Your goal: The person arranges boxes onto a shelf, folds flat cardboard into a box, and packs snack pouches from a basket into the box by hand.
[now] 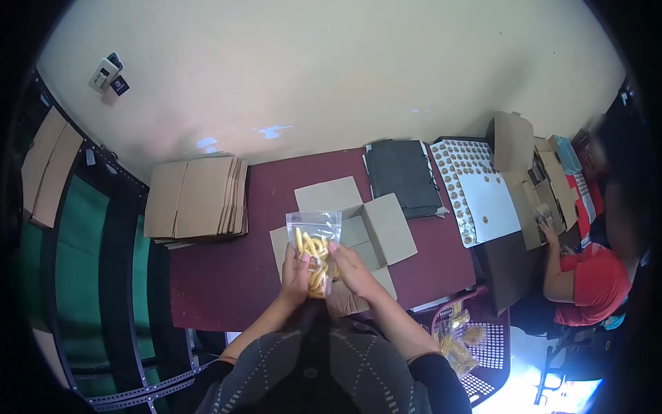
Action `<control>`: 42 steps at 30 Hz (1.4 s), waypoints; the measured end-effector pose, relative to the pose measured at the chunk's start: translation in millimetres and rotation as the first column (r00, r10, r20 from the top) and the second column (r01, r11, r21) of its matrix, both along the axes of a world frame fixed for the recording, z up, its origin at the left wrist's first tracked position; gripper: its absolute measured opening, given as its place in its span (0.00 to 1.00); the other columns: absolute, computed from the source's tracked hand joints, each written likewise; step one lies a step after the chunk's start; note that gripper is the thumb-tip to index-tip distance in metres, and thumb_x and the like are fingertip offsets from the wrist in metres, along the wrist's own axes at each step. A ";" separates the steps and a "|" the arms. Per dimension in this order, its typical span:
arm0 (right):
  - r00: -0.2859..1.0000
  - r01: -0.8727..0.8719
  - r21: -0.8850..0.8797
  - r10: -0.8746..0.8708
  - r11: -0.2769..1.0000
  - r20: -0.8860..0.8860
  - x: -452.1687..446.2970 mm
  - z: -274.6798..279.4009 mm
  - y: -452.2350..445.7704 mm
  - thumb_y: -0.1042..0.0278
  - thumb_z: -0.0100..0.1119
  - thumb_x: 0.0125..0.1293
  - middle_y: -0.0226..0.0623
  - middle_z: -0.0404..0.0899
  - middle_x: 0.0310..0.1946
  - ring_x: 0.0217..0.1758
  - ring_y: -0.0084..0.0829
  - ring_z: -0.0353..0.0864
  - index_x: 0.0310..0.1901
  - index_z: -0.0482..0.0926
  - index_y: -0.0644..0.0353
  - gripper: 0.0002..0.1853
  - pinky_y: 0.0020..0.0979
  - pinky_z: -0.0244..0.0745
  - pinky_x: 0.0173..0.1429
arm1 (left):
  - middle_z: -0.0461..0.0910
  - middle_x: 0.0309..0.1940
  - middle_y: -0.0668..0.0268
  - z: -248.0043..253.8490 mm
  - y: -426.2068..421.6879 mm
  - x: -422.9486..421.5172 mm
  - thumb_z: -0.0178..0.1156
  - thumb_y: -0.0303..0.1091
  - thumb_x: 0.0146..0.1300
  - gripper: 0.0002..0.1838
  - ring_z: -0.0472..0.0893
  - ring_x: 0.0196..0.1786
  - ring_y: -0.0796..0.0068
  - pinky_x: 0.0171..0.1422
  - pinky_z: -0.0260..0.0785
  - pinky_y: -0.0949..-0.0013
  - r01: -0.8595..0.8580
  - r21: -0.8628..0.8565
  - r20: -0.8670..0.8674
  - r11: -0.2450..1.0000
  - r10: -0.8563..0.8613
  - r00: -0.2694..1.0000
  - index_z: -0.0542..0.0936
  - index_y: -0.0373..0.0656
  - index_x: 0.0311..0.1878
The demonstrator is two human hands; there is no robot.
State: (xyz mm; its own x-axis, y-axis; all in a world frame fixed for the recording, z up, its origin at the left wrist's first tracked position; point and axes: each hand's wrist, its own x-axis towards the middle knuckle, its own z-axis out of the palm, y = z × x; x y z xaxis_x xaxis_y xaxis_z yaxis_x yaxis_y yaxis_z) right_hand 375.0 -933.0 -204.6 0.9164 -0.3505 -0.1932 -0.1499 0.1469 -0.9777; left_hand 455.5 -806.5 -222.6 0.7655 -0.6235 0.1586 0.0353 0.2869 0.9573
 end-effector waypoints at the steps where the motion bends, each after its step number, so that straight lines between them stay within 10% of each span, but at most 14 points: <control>1: 1.000 -0.020 -0.078 0.021 0.997 0.002 -1.3 4.2 -3.5 0.53 0.41 0.72 0.36 0.76 0.48 0.53 0.24 0.71 0.53 0.72 0.67 0.23 0.28 0.64 0.58 | 0.76 0.42 0.58 -2.6 2.0 1.7 0.44 0.35 0.68 0.16 0.76 0.44 0.74 0.48 0.68 0.71 0.027 0.008 0.029 1.000 -0.027 0.999 0.63 0.35 0.54; 6: 0.906 0.329 0.012 -0.319 0.944 0.279 -3.6 12.1 -8.3 0.63 0.55 0.65 0.37 0.78 0.45 0.49 0.23 0.73 0.49 0.76 0.67 0.16 0.27 0.66 0.56 | 0.76 0.43 0.57 7.5 7.8 -1.0 0.54 0.40 0.63 0.25 0.76 0.49 0.68 0.55 0.65 0.66 0.254 0.238 0.176 0.937 -0.299 0.938 0.63 0.36 0.58; 8: 0.941 0.296 -0.080 -0.276 0.952 0.197 -13.1 10.6 -12.3 0.69 0.61 0.60 0.37 0.81 0.38 0.46 0.24 0.75 0.40 0.80 0.67 0.11 0.26 0.68 0.52 | 0.74 0.45 0.59 9.9 4.9 -4.4 0.58 0.33 0.61 0.19 0.75 0.50 0.71 0.57 0.65 0.69 0.003 0.213 0.470 0.977 -0.105 0.876 0.68 0.36 0.53; 12: 0.927 0.329 -0.297 -0.246 0.896 0.284 -20.4 19.5 13.7 0.74 0.64 0.55 0.39 0.81 0.32 0.36 0.26 0.78 0.32 0.83 0.65 0.05 0.25 0.71 0.44 | 0.79 0.36 0.61 -7.0 1.0 10.6 0.62 0.25 0.55 0.05 0.77 0.44 0.72 0.61 0.60 0.63 0.144 0.001 0.089 0.990 -0.144 0.986 0.78 0.37 0.35; 15: 0.909 0.408 -0.271 -0.361 0.872 0.209 -29.3 14.9 14.4 0.76 0.62 0.56 0.38 0.81 0.29 0.35 0.23 0.78 0.31 0.83 0.66 0.04 0.26 0.71 0.43 | 0.80 0.32 0.64 8.0 3.6 14.5 0.61 0.24 0.56 0.01 0.77 0.42 0.74 0.66 0.53 0.60 0.175 0.039 0.284 0.984 -0.178 0.942 0.79 0.37 0.32; 19: 0.939 0.331 -0.399 -0.258 0.855 0.225 -45.7 37.6 15.6 0.70 0.61 0.60 0.40 0.81 0.29 0.34 0.23 0.78 0.33 0.82 0.67 0.08 0.25 0.71 0.40 | 0.82 0.37 0.64 11.2 8.2 16.8 0.57 0.30 0.61 0.07 0.78 0.46 0.73 0.72 0.42 0.58 0.371 0.021 0.000 0.928 -0.371 0.929 0.81 0.38 0.36; 23: 0.946 0.308 -0.407 -0.231 0.860 0.229 -55.3 37.4 14.1 0.67 0.57 0.64 0.40 0.81 0.31 0.35 0.23 0.77 0.35 0.82 0.68 0.11 0.25 0.71 0.39 | 0.80 0.45 0.60 29.1 10.5 18.4 0.55 0.33 0.64 0.11 0.76 0.53 0.72 0.71 0.45 0.59 0.511 0.077 0.016 0.856 -0.513 0.858 0.80 0.37 0.42; 25: 0.748 0.637 -0.186 -0.541 0.749 0.385 -50.8 39.2 22.1 0.66 0.53 0.67 0.39 0.81 0.32 0.36 0.23 0.77 0.37 0.81 0.69 0.13 0.24 0.70 0.39 | 0.75 0.52 0.58 40.2 1.9 6.2 0.54 0.36 0.65 0.14 0.72 0.58 0.70 0.70 0.50 0.61 0.288 -0.067 0.075 0.955 -0.283 0.956 0.78 0.36 0.47; 29: 0.621 0.780 -0.310 -0.610 0.544 0.492 -56.6 50.3 23.5 0.63 0.49 0.69 0.40 0.81 0.37 0.35 0.23 0.75 0.41 0.81 0.65 0.15 0.24 0.69 0.40 | 0.71 0.57 0.56 42.5 -1.4 8.1 0.54 0.40 0.65 0.19 0.67 0.63 0.67 0.68 0.53 0.63 0.250 -0.009 0.269 0.968 -0.238 0.933 0.75 0.36 0.52; 33: 0.759 0.651 -0.630 -0.336 0.424 0.558 -56.9 54.3 40.1 0.71 0.56 0.62 0.43 0.78 0.45 0.41 0.36 0.77 0.46 0.79 0.66 0.12 0.30 0.72 0.46 | 0.64 0.62 0.56 42.7 -5.8 -17.3 0.62 0.48 0.58 0.31 0.63 0.65 0.63 0.69 0.52 0.62 0.486 -0.045 0.246 0.873 -0.462 0.852 0.69 0.38 0.59; 42: 0.710 0.701 -0.411 -0.510 0.583 0.486 -57.4 44.8 39.3 0.69 0.71 0.48 0.38 0.68 0.51 0.57 0.31 0.67 0.46 0.73 0.60 0.23 0.33 0.62 0.61 | 0.65 0.60 0.56 36.6 10.0 -17.1 0.67 0.41 0.54 0.31 0.67 0.61 0.67 0.66 0.56 0.64 0.567 -0.007 0.221 0.824 -0.552 0.804 0.68 0.39 0.58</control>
